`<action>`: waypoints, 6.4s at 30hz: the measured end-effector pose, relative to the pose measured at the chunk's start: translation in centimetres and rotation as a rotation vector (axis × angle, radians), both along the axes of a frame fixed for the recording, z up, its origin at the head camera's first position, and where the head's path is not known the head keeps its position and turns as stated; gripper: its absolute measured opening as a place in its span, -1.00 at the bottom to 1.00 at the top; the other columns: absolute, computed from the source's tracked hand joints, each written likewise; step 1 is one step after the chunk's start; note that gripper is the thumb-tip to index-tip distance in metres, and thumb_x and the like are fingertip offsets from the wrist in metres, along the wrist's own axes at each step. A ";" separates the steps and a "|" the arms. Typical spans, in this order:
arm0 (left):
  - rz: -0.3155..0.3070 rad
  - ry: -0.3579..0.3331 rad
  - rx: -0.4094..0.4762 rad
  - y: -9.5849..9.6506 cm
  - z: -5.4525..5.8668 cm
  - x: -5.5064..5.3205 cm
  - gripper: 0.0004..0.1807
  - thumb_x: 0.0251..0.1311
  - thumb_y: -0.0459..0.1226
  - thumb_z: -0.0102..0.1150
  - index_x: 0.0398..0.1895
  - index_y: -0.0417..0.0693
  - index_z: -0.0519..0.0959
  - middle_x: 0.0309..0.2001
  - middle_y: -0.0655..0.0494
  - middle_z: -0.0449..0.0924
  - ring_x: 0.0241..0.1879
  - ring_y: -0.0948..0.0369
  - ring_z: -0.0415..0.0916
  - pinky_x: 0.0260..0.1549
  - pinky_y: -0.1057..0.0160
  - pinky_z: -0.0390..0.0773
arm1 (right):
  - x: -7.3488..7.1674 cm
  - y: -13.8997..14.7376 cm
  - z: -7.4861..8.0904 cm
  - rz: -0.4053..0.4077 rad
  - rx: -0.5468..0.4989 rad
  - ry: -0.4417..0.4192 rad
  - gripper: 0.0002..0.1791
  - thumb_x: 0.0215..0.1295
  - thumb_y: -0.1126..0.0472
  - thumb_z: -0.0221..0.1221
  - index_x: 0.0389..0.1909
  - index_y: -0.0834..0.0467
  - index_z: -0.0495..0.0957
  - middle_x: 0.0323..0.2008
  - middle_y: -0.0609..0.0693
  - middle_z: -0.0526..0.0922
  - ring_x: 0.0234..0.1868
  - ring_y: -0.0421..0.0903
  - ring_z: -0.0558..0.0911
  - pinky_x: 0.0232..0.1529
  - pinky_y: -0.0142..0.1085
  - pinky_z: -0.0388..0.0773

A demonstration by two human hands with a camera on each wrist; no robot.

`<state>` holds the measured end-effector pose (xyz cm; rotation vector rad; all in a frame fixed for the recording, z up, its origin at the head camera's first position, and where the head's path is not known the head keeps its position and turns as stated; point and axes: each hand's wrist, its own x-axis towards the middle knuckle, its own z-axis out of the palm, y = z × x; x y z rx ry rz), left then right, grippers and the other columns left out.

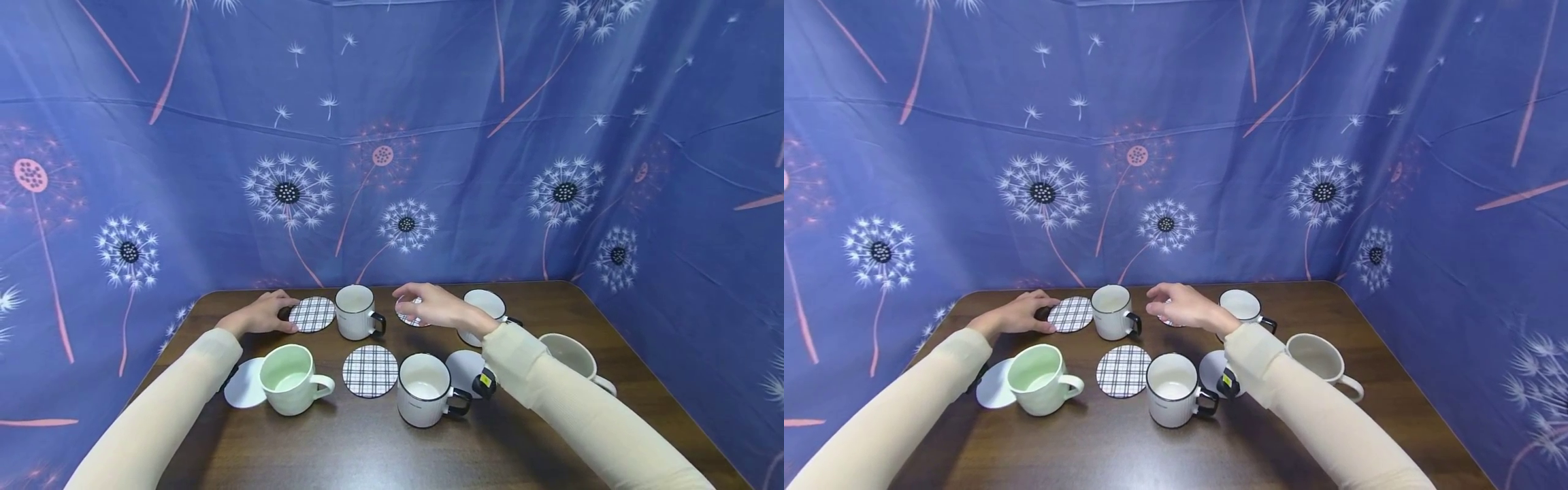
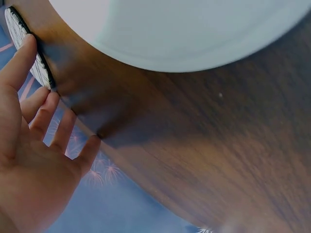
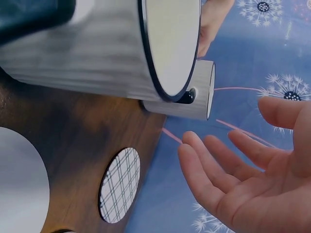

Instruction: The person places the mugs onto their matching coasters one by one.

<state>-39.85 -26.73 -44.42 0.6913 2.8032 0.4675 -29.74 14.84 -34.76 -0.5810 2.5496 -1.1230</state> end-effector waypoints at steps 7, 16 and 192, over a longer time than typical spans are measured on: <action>-0.003 0.017 -0.021 -0.1 -0.2 0.0 -0.14 0.29 0.05 0.48 0.53 -0.19 0.43 0.28 -0.20 0.45 0.31 -0.22 0.35 0.32 -0.34 0.37 | -1.3 -0.8 -0.1 0.010 0.052 -0.050 -0.49 0.58 0.08 0.16 0.40 0.25 0.51 -0.05 0.06 0.72 -0.14 0.06 0.74 -0.14 -0.11 0.72; -0.016 0.037 -0.016 -0.3 -0.2 0.1 -0.14 0.31 0.01 0.47 0.53 -0.23 0.41 0.29 -0.26 0.44 0.31 -0.26 0.34 0.33 -0.35 0.36 | -2.7 -2.5 0.5 0.048 0.098 -0.140 -0.56 0.60 0.10 0.15 0.31 0.28 0.58 -0.09 0.09 0.71 -0.10 0.16 0.77 0.01 -0.04 0.74; 0.027 -0.011 0.003 -0.6 -0.4 0.6 -0.19 0.39 0.00 0.40 0.55 -0.21 0.37 0.33 -0.19 0.38 0.30 -0.17 0.28 0.38 -0.29 0.33 | -6.7 -14.8 -3.4 -0.113 -0.125 -0.095 -0.74 0.58 0.38 0.14 -0.06 0.52 0.71 -0.05 0.35 0.78 -0.51 -0.28 0.62 -0.11 -0.26 0.77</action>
